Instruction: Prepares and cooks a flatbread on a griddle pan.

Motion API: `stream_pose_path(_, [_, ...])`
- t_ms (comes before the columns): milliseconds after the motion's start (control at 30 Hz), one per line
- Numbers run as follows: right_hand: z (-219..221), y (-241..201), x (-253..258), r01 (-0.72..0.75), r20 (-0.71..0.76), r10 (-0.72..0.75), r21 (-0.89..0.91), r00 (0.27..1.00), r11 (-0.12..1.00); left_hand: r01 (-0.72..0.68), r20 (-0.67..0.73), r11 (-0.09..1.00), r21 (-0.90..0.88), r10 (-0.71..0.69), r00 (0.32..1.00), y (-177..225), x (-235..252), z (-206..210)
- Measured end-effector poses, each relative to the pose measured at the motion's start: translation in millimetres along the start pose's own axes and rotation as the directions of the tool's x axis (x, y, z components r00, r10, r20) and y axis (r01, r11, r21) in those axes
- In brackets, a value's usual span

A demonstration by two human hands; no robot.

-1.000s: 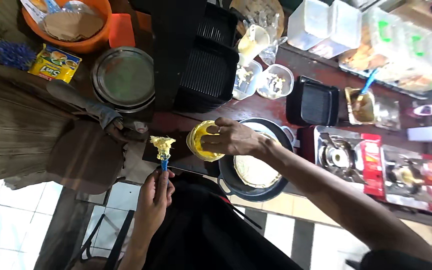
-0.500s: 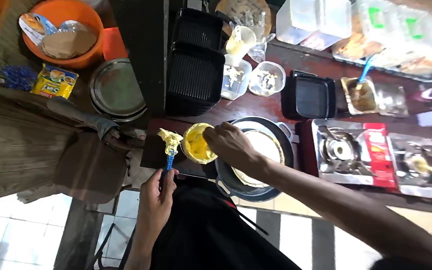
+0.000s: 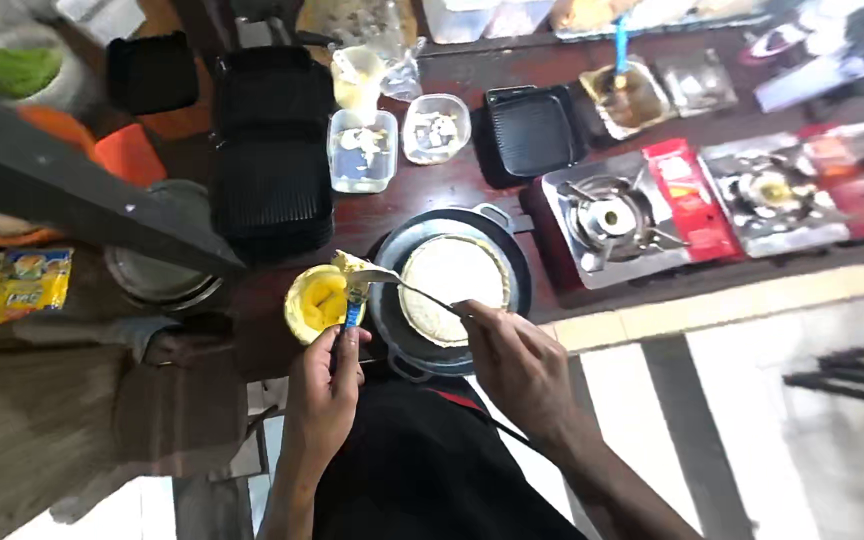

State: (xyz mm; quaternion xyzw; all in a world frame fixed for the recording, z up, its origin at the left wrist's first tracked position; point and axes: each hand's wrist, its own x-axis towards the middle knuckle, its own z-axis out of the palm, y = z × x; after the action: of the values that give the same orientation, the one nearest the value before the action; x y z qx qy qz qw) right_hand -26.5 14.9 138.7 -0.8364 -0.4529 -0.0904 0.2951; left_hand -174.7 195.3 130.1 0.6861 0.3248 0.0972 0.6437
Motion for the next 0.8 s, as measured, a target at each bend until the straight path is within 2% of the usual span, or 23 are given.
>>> stream_pose_path(200, [-19,38,-36,-0.144,-0.06,0.141,-0.05,0.988,0.988,-0.121,0.082,0.929,0.349,0.099,0.992,7,24,55])
stream_pose_path(333, [-26,55,-60,-0.224,-0.082,0.217,-0.084,0.973,0.971,-0.207,0.137,0.876,0.436,0.163,0.977,20,32,86])
stream_pose_path(467, [-30,71,-68,-0.285,-0.102,0.274,-0.107,0.956,0.953,-0.233,0.198,0.8,0.553,0.145,0.969,26,37,100])
stream_pose_path(533, [-26,81,-67,-0.299,-0.14,0.282,-0.123,0.949,0.946,-0.218,0.238,0.83,0.514,0.106,0.965,26,41,102])
stream_pose_path(667, [-22,93,-70,-0.31,-0.248,0.281,-0.086,0.927,0.947,-0.025,0.322,0.977,0.21,-0.045,0.946,34,47,104])
stream_pose_path(800, [-22,87,-80,-0.183,-0.25,0.174,-0.014,0.952,0.983,0.144,0.356,0.988,0.048,-0.152,0.922,37,49,107])
